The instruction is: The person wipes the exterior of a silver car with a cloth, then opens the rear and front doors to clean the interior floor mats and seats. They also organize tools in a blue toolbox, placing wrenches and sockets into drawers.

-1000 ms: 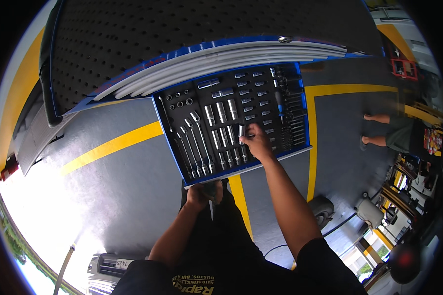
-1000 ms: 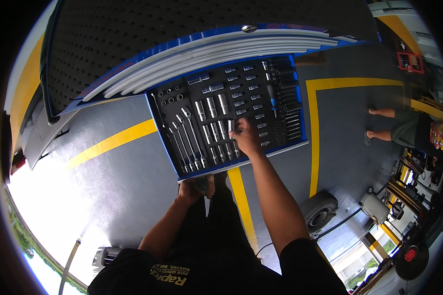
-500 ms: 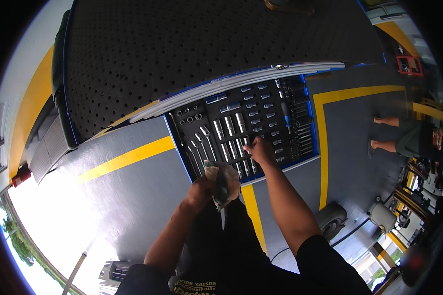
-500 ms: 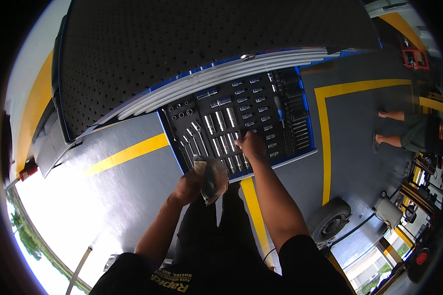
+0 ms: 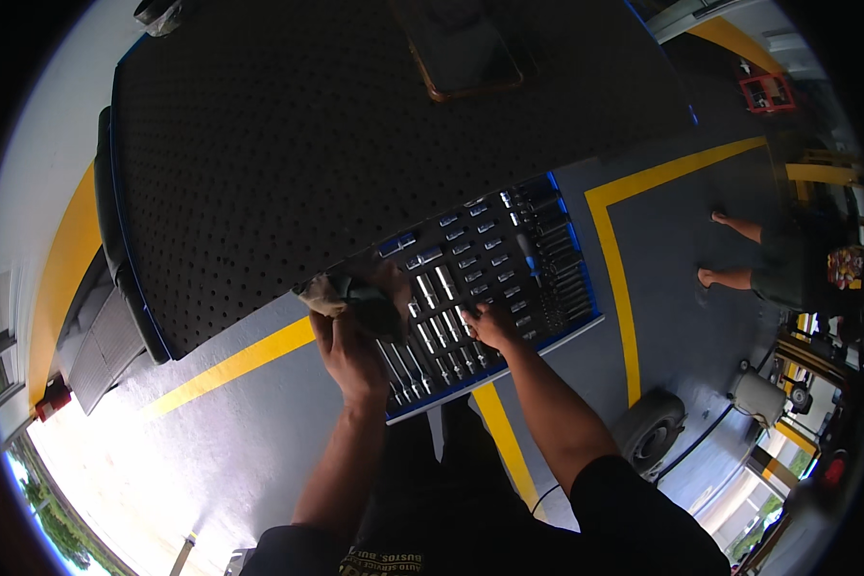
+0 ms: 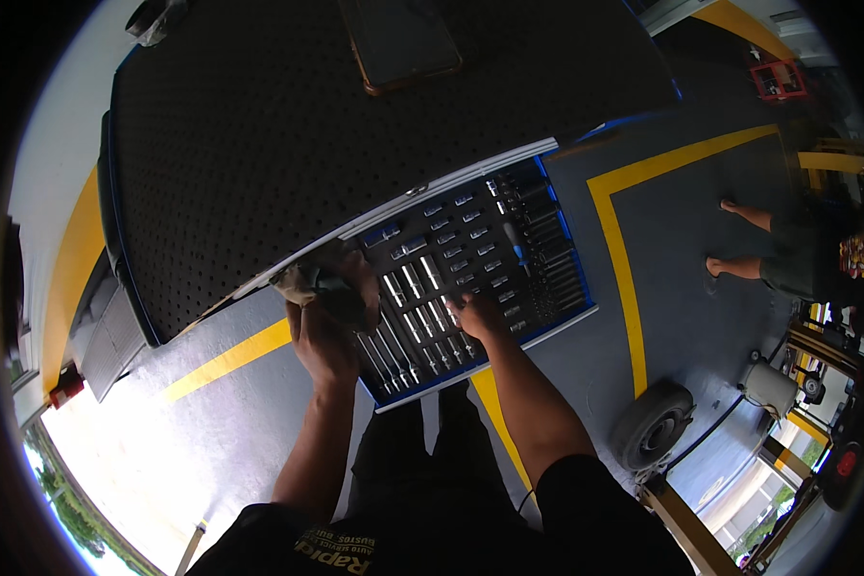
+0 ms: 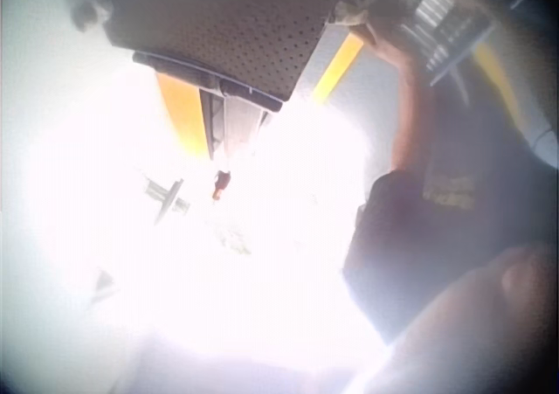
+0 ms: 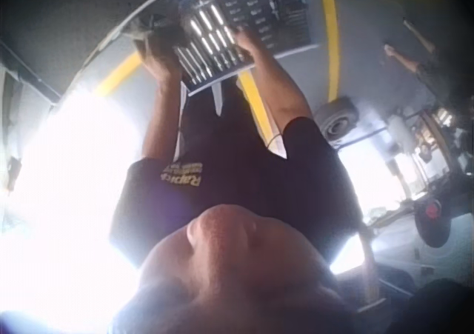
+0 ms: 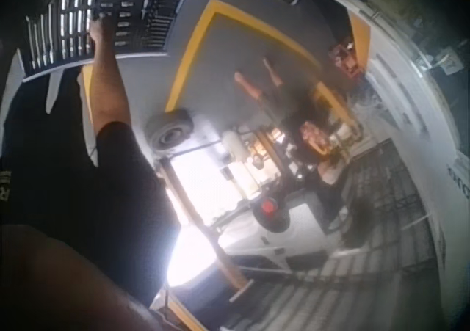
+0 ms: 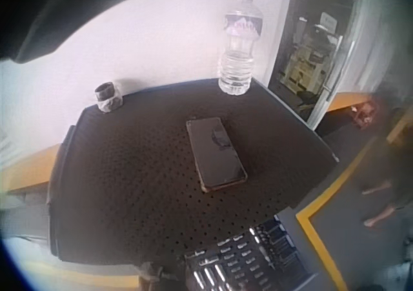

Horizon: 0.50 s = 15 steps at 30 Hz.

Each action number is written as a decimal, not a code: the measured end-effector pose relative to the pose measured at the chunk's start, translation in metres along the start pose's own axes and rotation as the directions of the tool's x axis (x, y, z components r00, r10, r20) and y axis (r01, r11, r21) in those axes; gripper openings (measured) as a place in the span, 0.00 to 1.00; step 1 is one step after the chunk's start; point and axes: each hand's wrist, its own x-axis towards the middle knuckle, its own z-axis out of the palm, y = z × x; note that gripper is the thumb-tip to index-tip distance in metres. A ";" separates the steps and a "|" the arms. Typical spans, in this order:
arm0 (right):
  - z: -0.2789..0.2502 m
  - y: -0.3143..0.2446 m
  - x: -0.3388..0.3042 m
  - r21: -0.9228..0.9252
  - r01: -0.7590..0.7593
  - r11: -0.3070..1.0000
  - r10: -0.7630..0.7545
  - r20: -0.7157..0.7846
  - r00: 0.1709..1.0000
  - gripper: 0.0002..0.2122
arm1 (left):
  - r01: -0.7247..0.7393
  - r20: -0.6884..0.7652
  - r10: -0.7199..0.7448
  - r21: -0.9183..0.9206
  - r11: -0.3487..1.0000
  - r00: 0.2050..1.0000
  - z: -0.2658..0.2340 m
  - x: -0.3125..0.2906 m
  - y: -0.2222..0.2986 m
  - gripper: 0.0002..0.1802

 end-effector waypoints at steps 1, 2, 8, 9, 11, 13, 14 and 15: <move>0.000 0.009 0.000 0.064 0.029 0.997 -0.029 -0.003 1.000 0.28 | 0.010 -0.089 -0.013 -0.040 0.999 0.996 0.002 0.000 0.008 0.19; 0.001 0.020 -0.006 0.117 0.000 0.993 0.001 -0.008 1.000 0.22 | -0.001 -0.106 0.001 -0.004 1.000 0.994 0.005 0.004 0.015 0.18; -0.012 0.091 -0.081 0.446 -0.017 0.895 0.046 -0.056 0.997 0.11 | -0.064 0.055 0.044 0.427 0.902 0.997 0.055 0.035 0.004 0.12; -0.012 0.102 -0.100 0.497 -0.042 0.867 0.090 -0.072 0.993 0.11 | -0.080 -0.003 0.090 0.433 0.898 0.996 0.066 0.037 -0.005 0.12; -0.017 0.124 -0.130 0.541 -0.158 0.826 0.205 -0.027 0.978 0.09 | -0.147 -0.034 0.174 0.395 0.907 0.984 0.084 0.035 -0.023 0.12; -0.017 0.148 -0.162 0.608 -0.209 0.766 0.265 -0.002 0.964 0.09 | -0.247 0.022 0.253 0.325 0.913 0.967 0.097 0.029 -0.035 0.12; -0.014 0.159 -0.174 0.655 -0.207 0.727 0.268 0.006 0.963 0.09 | -0.237 0.045 0.235 0.332 0.913 0.971 0.102 0.027 -0.040 0.12; -0.012 0.170 -0.186 0.644 -0.261 0.719 0.319 0.028 0.947 0.09 | -0.238 0.057 0.232 0.332 0.913 0.971 0.106 0.025 -0.044 0.11</move>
